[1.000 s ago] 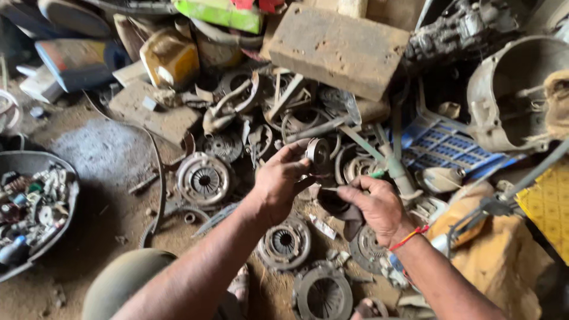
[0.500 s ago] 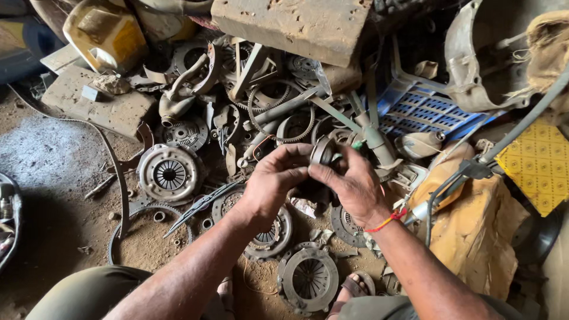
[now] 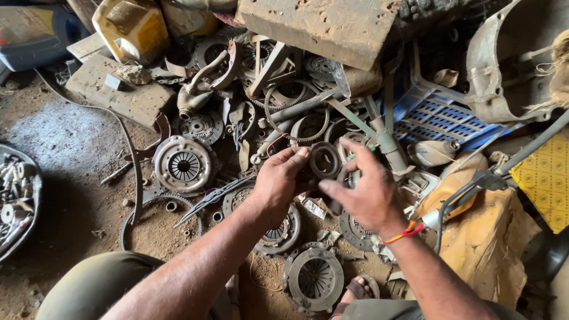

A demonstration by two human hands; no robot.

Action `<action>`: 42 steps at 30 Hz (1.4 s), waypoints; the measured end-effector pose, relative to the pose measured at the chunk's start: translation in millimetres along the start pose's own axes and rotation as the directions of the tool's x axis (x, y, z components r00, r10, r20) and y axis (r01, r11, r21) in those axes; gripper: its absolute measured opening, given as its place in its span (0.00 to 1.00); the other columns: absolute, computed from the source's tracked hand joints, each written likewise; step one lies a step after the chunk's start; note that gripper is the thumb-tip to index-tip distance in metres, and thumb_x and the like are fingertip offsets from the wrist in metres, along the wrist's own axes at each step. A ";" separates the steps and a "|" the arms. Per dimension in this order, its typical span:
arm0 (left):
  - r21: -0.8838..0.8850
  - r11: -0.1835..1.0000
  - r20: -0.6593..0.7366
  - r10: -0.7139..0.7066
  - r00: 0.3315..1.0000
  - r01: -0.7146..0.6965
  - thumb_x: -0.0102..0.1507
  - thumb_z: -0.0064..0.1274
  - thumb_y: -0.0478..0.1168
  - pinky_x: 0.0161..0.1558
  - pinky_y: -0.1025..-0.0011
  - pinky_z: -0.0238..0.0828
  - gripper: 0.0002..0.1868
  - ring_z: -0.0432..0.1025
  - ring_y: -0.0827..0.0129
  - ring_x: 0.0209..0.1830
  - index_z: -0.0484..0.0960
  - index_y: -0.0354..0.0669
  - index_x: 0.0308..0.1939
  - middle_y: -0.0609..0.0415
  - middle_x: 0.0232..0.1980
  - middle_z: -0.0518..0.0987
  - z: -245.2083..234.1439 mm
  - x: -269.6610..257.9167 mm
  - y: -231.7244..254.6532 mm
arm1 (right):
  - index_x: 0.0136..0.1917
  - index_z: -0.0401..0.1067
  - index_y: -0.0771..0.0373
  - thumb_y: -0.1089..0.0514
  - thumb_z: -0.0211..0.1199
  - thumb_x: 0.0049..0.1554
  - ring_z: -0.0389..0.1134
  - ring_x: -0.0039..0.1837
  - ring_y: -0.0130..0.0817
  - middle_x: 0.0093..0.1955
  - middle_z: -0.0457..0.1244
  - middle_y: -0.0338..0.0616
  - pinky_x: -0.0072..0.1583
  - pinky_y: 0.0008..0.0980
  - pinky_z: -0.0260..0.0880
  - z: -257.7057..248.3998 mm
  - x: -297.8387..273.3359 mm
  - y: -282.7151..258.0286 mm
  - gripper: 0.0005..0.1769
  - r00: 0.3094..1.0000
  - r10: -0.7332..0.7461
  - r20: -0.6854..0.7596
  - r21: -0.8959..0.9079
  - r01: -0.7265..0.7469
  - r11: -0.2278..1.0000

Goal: The person sits on the floor and uses a dark cloth to wipe and clean various small mechanical parts, including gears and circular metal components, picked from a cluttered pile on the ground.

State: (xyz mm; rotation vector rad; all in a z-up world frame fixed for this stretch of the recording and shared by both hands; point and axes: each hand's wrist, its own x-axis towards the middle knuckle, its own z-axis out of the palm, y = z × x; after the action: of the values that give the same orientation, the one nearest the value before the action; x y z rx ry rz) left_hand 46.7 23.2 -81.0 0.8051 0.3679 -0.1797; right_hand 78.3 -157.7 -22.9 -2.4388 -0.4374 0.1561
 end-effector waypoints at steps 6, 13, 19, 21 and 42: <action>-0.176 0.984 -0.033 -0.026 0.999 0.020 0.72 0.37 0.40 0.57 0.59 0.80 0.18 0.79 0.62 0.50 0.75 0.34 0.60 0.46 0.54 0.81 3.6 -2.8 4.5 | 0.68 0.65 0.67 0.61 0.67 0.53 0.71 0.48 0.33 0.49 0.67 0.46 0.49 0.32 0.75 -3.2 3.3 17.4 0.30 0.988 0.094 0.121 0.783 -0.153 0.603; -0.189 0.979 -0.094 -0.092 0.991 0.073 0.73 0.30 0.40 0.53 0.63 0.82 0.21 0.79 0.62 0.53 0.72 0.36 0.64 0.44 0.57 0.80 14.9 -8.5 15.6 | 0.59 0.67 0.64 0.62 0.54 0.58 0.72 0.41 0.39 0.46 0.68 0.50 0.42 0.46 0.79 -13.5 7.5 34.3 0.15 0.947 0.203 0.249 0.925 -0.295 0.240; -0.194 0.979 -0.073 -0.084 0.994 0.068 0.73 0.26 0.41 0.53 0.61 0.82 0.23 0.79 0.61 0.52 0.71 0.33 0.64 0.42 0.57 0.80 16.7 -9.3 16.0 | 0.57 0.71 0.62 0.63 0.57 0.59 0.71 0.43 0.37 0.47 0.68 0.45 0.46 0.39 0.75 -3.3 14.6 64.4 0.12 0.960 0.191 0.203 0.960 -0.234 0.152; -0.199 0.979 -0.051 -0.062 0.997 0.051 0.73 0.25 0.40 0.52 0.60 0.82 0.23 0.79 0.60 0.52 0.71 0.32 0.63 0.41 0.56 0.80 15.8 -7.4 15.9 | 0.57 0.73 0.62 0.64 0.60 0.62 0.69 0.45 0.33 0.49 0.67 0.41 0.48 0.34 0.71 3.0 17.5 77.4 0.09 0.974 0.151 0.168 0.976 -0.186 0.115; 0.069 0.964 0.105 -0.264 0.959 0.258 0.73 0.37 0.41 0.47 0.64 0.82 0.22 0.80 0.62 0.48 0.68 0.35 0.68 0.45 0.53 0.82 6.7 -6.1 -35.7 | 0.55 0.73 0.65 0.56 0.57 0.65 0.70 0.50 0.37 0.49 0.70 0.47 0.53 0.35 0.72 17.9 23.6 68.9 0.12 0.929 0.241 0.281 0.915 -0.335 0.224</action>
State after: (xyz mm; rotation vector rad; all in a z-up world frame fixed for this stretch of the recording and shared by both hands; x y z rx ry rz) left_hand 32.3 -5.9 -98.3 0.7950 0.3626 -0.4826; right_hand 115.1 -189.8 -79.7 -1.2106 0.1373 0.5207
